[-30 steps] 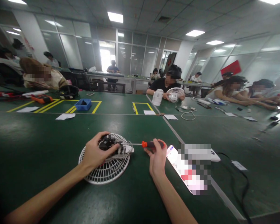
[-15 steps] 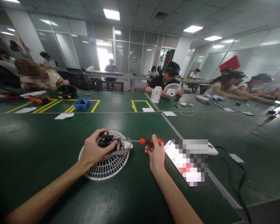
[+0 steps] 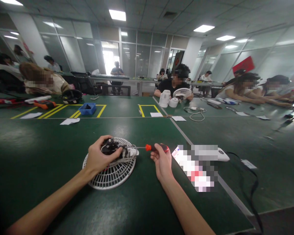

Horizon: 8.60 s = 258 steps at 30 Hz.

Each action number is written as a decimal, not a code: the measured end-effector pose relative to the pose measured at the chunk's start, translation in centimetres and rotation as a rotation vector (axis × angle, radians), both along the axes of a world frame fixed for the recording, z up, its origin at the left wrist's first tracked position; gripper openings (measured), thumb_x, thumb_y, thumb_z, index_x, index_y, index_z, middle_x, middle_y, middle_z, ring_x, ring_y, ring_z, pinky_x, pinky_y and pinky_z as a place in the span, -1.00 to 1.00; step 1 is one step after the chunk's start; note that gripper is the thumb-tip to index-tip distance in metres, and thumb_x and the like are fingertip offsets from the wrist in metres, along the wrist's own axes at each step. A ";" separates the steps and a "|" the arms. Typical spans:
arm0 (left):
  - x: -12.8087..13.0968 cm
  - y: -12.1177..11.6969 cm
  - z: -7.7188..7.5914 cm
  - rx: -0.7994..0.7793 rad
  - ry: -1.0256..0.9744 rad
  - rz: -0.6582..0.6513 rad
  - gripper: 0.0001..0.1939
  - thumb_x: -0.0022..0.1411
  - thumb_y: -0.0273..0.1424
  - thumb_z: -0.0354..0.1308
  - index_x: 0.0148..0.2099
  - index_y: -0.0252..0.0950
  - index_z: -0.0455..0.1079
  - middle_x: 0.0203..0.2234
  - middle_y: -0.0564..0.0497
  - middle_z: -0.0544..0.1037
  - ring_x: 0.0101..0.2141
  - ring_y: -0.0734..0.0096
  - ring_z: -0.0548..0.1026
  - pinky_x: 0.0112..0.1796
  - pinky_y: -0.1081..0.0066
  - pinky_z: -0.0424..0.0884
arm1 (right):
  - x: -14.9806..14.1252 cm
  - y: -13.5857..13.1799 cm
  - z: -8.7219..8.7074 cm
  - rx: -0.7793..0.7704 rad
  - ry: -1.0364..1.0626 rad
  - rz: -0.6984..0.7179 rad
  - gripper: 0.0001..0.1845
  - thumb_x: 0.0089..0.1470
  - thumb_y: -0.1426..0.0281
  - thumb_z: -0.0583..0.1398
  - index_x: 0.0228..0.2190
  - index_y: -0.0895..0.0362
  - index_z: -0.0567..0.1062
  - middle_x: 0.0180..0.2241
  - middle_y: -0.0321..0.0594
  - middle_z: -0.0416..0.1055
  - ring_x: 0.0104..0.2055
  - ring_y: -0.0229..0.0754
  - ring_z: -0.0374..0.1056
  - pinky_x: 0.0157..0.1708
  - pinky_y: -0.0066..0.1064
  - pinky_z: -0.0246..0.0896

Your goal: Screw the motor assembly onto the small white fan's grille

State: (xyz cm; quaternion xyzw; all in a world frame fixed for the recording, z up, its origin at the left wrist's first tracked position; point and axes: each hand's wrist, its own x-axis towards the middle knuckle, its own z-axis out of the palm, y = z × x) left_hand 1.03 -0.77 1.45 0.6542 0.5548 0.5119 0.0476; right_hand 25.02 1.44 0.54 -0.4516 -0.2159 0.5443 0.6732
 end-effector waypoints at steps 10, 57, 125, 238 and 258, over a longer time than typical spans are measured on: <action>-0.3 -0.4 -0.3 0.001 0.010 0.016 -0.51 0.10 -0.07 0.38 -0.02 -0.23 0.45 -0.22 -0.05 0.61 -0.24 0.22 0.60 -0.12 0.14 0.57 | 0.2 -0.3 -0.6 0.095 0.096 0.027 -0.63 -0.21 0.36 0.39 -0.32 0.04 0.40 -0.42 -0.37 0.51 -0.31 -0.12 0.55 -0.21 -0.15 0.59; -0.7 -0.4 -0.4 0.020 0.024 -0.023 -0.49 0.09 -0.08 0.41 -0.01 -0.23 0.43 -0.19 -0.04 0.61 -0.22 0.24 0.59 -0.12 0.17 0.56 | 0.3 -0.4 0.0 0.173 -0.146 -0.050 -0.44 -0.10 -0.01 0.39 -0.17 0.04 0.42 -0.45 -0.41 0.42 -0.52 -0.25 0.36 -0.59 -0.46 0.26; -1.0 -0.5 -0.4 0.082 0.085 -0.041 -0.68 0.22 -0.25 0.23 0.00 -0.22 0.44 -0.23 -0.04 0.54 -0.18 0.18 0.49 -0.12 0.18 0.48 | 0.8 -0.4 1.2 0.244 -0.220 -0.085 -0.47 -0.16 0.31 0.31 -0.09 0.04 0.34 -0.45 -0.49 0.39 -0.65 -0.33 0.27 -0.64 -0.45 0.22; -0.4 -0.9 0.0 0.127 0.247 0.077 -0.53 0.17 -0.09 0.35 0.02 -0.25 0.43 -0.19 -0.08 0.60 -0.21 0.15 0.48 -0.17 0.13 0.48 | 0.5 -0.5 1.8 0.095 -0.041 0.008 -0.39 -0.29 0.03 0.55 -0.53 0.06 0.31 -0.69 -0.51 0.19 -0.70 -0.41 0.06 -0.75 -0.55 0.02; -0.4 -0.9 -0.1 0.138 0.256 0.077 -0.53 0.18 -0.09 0.34 0.02 -0.24 0.42 -0.17 -0.09 0.60 -0.19 0.15 0.49 -0.15 0.13 0.49 | 0.7 -0.3 1.6 0.026 -0.008 0.030 -0.39 -0.27 0.03 0.55 -0.57 0.07 0.31 -0.73 -0.50 0.17 -0.71 -0.44 0.01 -0.79 -0.62 -0.01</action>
